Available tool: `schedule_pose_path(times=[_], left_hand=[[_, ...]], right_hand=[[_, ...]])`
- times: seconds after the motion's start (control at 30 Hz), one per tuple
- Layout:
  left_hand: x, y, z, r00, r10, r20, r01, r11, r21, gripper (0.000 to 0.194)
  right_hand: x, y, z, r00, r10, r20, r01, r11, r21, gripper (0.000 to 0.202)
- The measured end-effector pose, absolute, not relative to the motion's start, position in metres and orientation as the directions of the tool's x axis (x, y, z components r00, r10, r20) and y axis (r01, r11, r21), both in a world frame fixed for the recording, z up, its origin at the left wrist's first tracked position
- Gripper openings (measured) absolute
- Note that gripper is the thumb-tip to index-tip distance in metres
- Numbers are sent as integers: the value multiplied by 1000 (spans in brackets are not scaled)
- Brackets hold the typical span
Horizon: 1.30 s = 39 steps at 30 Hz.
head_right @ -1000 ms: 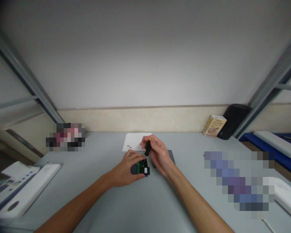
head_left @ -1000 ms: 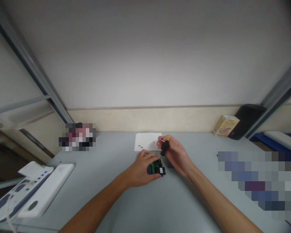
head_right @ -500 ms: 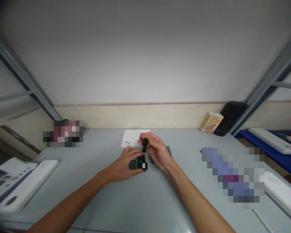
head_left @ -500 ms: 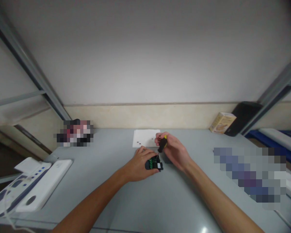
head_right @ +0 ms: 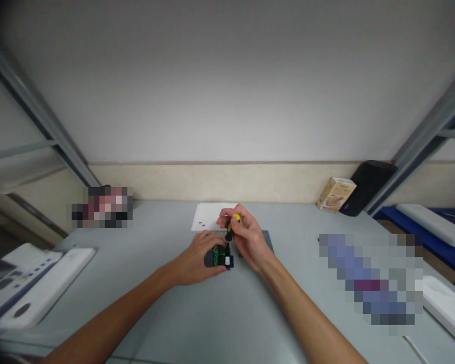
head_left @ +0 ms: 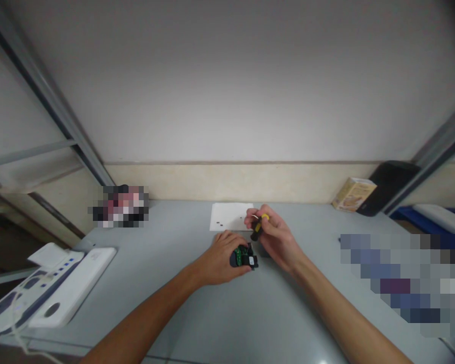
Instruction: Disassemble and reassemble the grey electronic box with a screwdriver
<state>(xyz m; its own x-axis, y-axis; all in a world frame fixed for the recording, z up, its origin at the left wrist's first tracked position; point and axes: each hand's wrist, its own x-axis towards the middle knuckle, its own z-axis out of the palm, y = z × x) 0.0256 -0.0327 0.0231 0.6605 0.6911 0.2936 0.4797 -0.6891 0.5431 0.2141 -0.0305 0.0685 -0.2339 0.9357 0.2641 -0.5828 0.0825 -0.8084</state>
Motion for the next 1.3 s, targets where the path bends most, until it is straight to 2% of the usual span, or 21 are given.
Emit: schedule_pose_path(times=[0.2, 0.3, 0.47, 0.6, 0.77, 0.9, 1.03, 1.2, 1.3], left_hand=[[25, -32, 23, 681, 666, 305, 458, -712, 533, 30], [25, -32, 21, 677, 668, 310, 468, -715, 519, 29], [24, -31, 18, 680, 660, 320, 475, -729, 493, 29], [24, -31, 19, 682, 655, 324, 472, -733, 490, 27], [24, -33, 21, 681, 660, 315, 475, -727, 496, 26], [24, -32, 20, 681, 662, 314, 477, -726, 495, 26], [25, -32, 19, 674, 660, 330, 467, -728, 502, 28], [24, -32, 20, 675, 668, 314, 472, -718, 512, 28], [24, -32, 20, 675, 666, 317, 466, -718, 516, 29]], right_hand=[[212, -29, 65, -223, 934, 278, -573, 105, -813, 21], [212, -28, 67, -234, 944, 231, -601, 46, -798, 34], [219, -32, 71, -240, 938, 250, -600, 59, -798, 17], [221, -33, 68, -281, 925, 257, -604, 38, -796, 27], [216, -30, 70, -194, 958, 211, -594, 56, -803, 32], [218, -31, 74, -194, 957, 215, -561, 71, -825, 26], [220, -31, 69, -197, 958, 208, -567, 61, -821, 29], [214, -26, 63, -125, 967, 220, -568, 112, -815, 26], [213, -25, 66, -128, 975, 179, -593, 70, -802, 35]])
